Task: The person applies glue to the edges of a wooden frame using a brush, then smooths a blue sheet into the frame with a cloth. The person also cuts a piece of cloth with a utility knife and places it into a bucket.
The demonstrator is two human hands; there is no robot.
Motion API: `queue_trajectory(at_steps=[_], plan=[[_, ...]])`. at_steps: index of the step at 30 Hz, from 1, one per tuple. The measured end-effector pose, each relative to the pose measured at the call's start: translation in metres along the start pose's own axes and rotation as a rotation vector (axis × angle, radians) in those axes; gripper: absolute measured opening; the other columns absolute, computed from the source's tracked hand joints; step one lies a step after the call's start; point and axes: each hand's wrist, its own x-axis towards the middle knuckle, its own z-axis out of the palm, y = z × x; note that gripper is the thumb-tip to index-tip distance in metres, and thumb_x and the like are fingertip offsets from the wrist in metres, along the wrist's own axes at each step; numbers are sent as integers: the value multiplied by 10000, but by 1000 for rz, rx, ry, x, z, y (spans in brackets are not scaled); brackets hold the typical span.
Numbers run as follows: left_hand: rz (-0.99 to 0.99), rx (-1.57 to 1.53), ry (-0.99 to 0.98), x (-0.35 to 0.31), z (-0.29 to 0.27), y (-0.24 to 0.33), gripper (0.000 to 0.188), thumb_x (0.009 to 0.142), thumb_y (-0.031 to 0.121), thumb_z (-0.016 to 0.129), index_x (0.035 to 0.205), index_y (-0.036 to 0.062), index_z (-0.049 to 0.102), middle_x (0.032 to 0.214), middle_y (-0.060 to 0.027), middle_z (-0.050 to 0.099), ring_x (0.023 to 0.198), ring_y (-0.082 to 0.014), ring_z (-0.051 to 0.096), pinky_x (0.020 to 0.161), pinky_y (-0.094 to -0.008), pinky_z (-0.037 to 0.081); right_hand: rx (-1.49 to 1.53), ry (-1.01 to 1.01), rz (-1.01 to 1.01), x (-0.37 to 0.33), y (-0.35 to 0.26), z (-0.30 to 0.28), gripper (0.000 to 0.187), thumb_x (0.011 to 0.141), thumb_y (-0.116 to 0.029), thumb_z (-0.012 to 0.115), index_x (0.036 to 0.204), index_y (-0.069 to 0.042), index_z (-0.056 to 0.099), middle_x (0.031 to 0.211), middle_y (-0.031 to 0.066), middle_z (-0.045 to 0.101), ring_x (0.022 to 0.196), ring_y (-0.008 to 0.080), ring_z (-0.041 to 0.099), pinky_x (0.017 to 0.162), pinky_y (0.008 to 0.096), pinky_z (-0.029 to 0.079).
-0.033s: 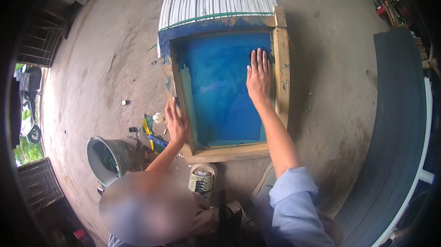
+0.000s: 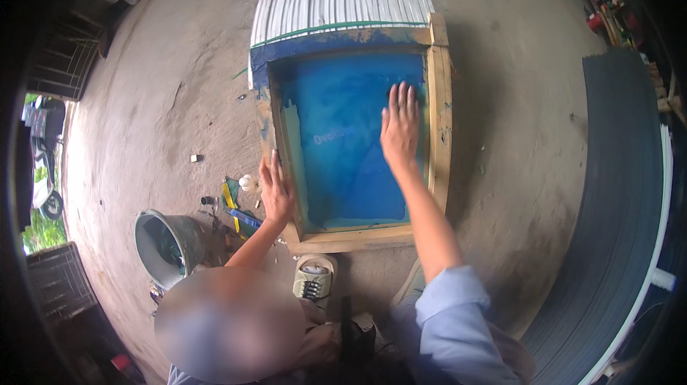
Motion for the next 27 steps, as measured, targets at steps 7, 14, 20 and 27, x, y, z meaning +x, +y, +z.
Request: queue_trajectory(at_steps=[7, 14, 20, 27], plan=[[91, 230, -13, 4, -10, -2, 862, 704, 81, 631, 1472, 155, 246, 1426, -284, 264, 1222, -427, 426, 947, -470, 433, 90, -345, -539, -88, -29, -2, 486, 885, -172, 565, 1358, -103, 476, 1447, 80, 407, 1358, 287, 338, 1103, 438, 303], [308, 449, -208, -16, -46, 5, 758, 766, 317, 669, 1418, 102, 347, 1456, -201, 302, 1388, -351, 218, 1099, -578, 201, -194, -672, -263, -7, -2, -69, 432, 894, -236, 556, 1324, -258, 523, 1414, 81, 442, 1311, 371, 377, 1054, 446, 369], [192, 553, -368, -51, -179, -1, 542, 808, 390, 628, 1260, 106, 533, 1301, -116, 508, 1305, -300, 366, 1052, -541, 313, -66, -746, -266, 59, -109, -151, 337, 901, -254, 551, 1232, -228, 608, 1172, 141, 626, 1082, 338, 591, 946, 448, 471], [-103, 379, -198, -157, -264, -17, 414, 859, 288, 590, 1231, 110, 553, 1215, -156, 559, 1165, -333, 497, 989, -423, 414, 106, -631, -578, 28, -229, -177, 336, 872, -218, 558, 1190, -135, 627, 1136, 175, 630, 1061, 348, 597, 920, 446, 485]])
